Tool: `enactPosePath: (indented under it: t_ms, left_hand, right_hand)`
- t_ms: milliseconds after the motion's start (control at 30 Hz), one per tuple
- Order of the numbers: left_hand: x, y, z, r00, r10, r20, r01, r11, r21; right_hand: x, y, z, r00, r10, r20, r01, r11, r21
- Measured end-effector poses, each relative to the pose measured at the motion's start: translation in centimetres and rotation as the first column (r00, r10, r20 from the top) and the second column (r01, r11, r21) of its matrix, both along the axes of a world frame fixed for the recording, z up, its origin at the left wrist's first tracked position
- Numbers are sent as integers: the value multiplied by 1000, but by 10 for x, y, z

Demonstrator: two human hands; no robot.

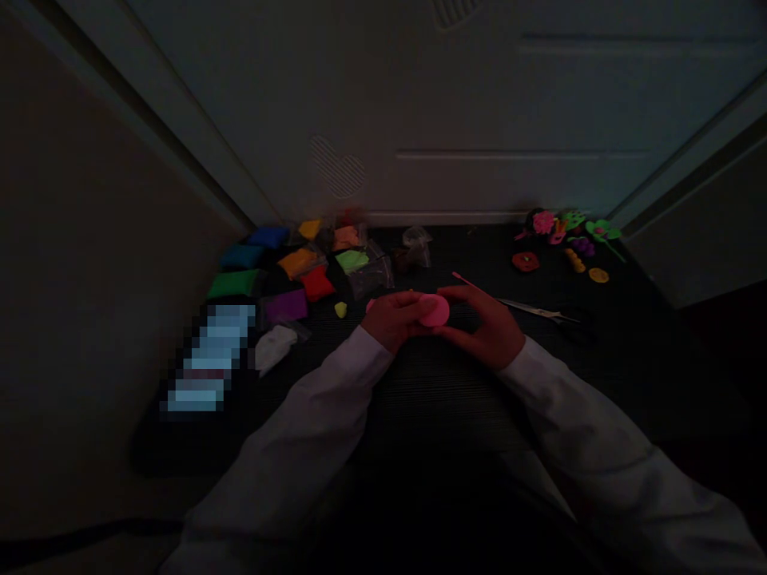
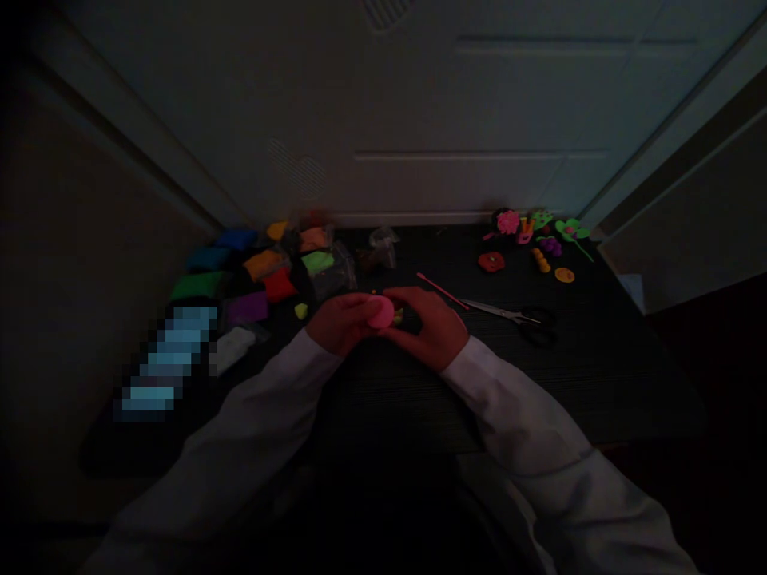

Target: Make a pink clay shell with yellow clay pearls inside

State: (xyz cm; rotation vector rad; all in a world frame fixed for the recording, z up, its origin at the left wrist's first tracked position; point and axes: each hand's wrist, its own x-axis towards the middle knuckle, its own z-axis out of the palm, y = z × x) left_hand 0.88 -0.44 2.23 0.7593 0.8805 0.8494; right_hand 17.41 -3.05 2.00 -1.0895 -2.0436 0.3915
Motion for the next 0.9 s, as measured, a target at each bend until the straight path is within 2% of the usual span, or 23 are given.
enactPosePath:
  t_ms: [267, 467, 700, 800, 900]
  left_hand:
    - [-2, 0, -2, 996, 74, -54, -60, 972, 227]
    - [0, -12, 12, 983, 107, -148, -36, 908, 418]
    - [-1, -22, 21, 941, 181, -286, 10, 830, 557]
    - [-1, -28, 25, 934, 208, -292, 12, 795, 606]
    - [-1, -34, 38, 939, 214, -268, 16, 753, 658]
  right_hand:
    - [3, -3, 5, 1000, -1, -20, 2, 998, 60]
    - [0, -9, 11, 994, -21, -104, 31, 996, 87]
    - [-2, -15, 14, 978, -37, -206, 59, 993, 104]
    - [-5, -18, 15, 961, -42, -274, 74, 992, 107]
    - [-5, -23, 25, 940, -56, -336, 97, 989, 108]
